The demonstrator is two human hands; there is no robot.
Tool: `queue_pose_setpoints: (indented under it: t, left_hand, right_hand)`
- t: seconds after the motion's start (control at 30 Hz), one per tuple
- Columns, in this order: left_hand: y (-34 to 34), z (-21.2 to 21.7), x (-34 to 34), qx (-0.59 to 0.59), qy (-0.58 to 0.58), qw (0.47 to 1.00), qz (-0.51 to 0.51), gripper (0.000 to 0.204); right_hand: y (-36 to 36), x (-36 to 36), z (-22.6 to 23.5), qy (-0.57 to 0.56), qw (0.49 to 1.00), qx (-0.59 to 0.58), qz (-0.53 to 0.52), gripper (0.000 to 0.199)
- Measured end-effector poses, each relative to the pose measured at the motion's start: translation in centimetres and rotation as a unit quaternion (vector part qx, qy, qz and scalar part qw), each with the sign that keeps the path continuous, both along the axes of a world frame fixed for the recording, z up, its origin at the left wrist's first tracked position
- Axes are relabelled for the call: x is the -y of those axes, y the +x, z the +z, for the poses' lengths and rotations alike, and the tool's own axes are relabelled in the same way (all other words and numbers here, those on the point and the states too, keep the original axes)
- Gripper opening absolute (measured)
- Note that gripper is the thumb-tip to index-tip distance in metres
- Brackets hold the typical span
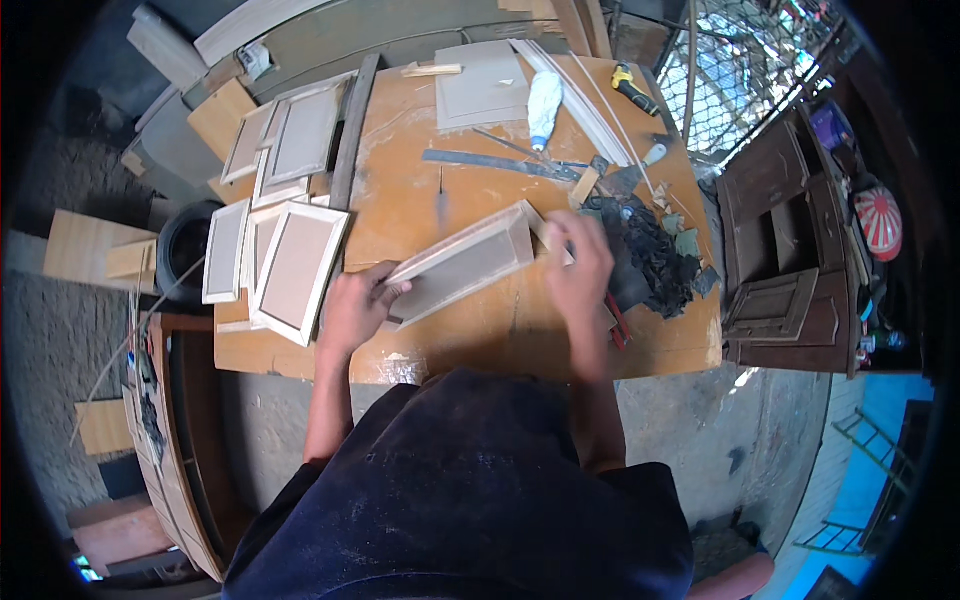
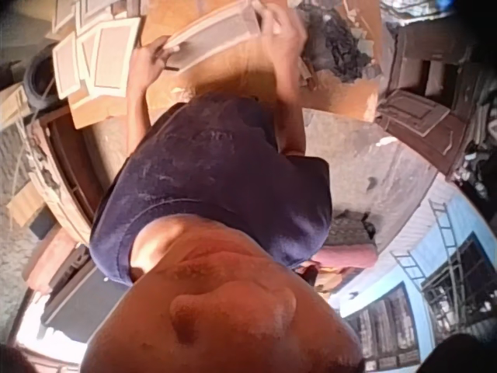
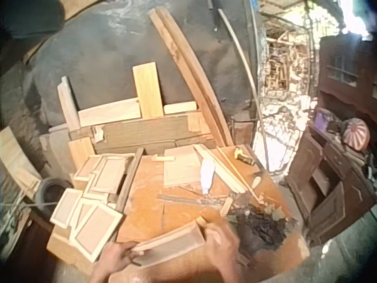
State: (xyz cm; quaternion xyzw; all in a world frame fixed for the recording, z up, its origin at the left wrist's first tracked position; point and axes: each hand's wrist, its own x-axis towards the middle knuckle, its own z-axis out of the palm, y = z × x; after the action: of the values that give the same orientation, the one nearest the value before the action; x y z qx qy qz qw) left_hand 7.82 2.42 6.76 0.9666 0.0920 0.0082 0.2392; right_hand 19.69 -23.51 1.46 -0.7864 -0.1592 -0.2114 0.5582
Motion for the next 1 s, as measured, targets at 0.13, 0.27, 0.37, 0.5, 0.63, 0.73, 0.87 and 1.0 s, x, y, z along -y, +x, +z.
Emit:
queue_pose_setpoints:
  t: [0.13, 0.27, 0.37, 0.5, 0.63, 0.73, 0.87, 1.0]
  left_hand:
    - [0.4, 0.6, 1.0, 0.014, -0.013, 0.999, 0.038, 0.029]
    - [0.5, -0.1, 1.2, 0.011, 0.018, 0.999, 0.047, 0.029]
    - [0.4, 0.0, 1.5, 0.009, 0.013, 0.998, 0.057, 0.029]
    - [0.3, 0.2, 1.8, 0.007, 0.011, 0.999, 0.053, 0.029]
    - [-0.2, 0.3, 2.5, 0.005, 0.022, 0.996, 0.085, 0.033]
    - [-0.3, 0.3, 3.1, -0.008, 0.023, 0.994, 0.11, 0.031]
    - [0.1, 0.6, 3.0, -0.018, -0.069, 0.993, 0.093, 0.027]
    - [0.4, -1.0, 3.1, -0.008, -0.096, 0.994, 0.053, 0.026]
  right_hand:
    - [2.8, 3.9, -10.2, -0.307, 0.947, -0.064, -0.069, 0.026]
    - [1.5, 3.7, -13.1, -0.355, 0.93, -0.061, -0.075, 0.035]
    - [1.3, 3.5, -13.4, -0.393, 0.913, -0.092, -0.066, 0.037]
    - [1.6, 3.5, -14.2, -0.404, 0.907, -0.086, -0.084, 0.04]
    - [0.8, 3.3, -12.9, -0.22, 0.966, -0.108, -0.086, 0.036]
    - [0.1, 3.0, -10.0, -0.147, 0.984, -0.088, -0.058, 0.034]
    - [-1.8, 0.2, -4.7, -0.055, 0.997, -0.044, 0.011, 0.033]
    - [-4.5, -3.7, -2.9, -0.021, 0.986, 0.016, 0.163, 0.044]
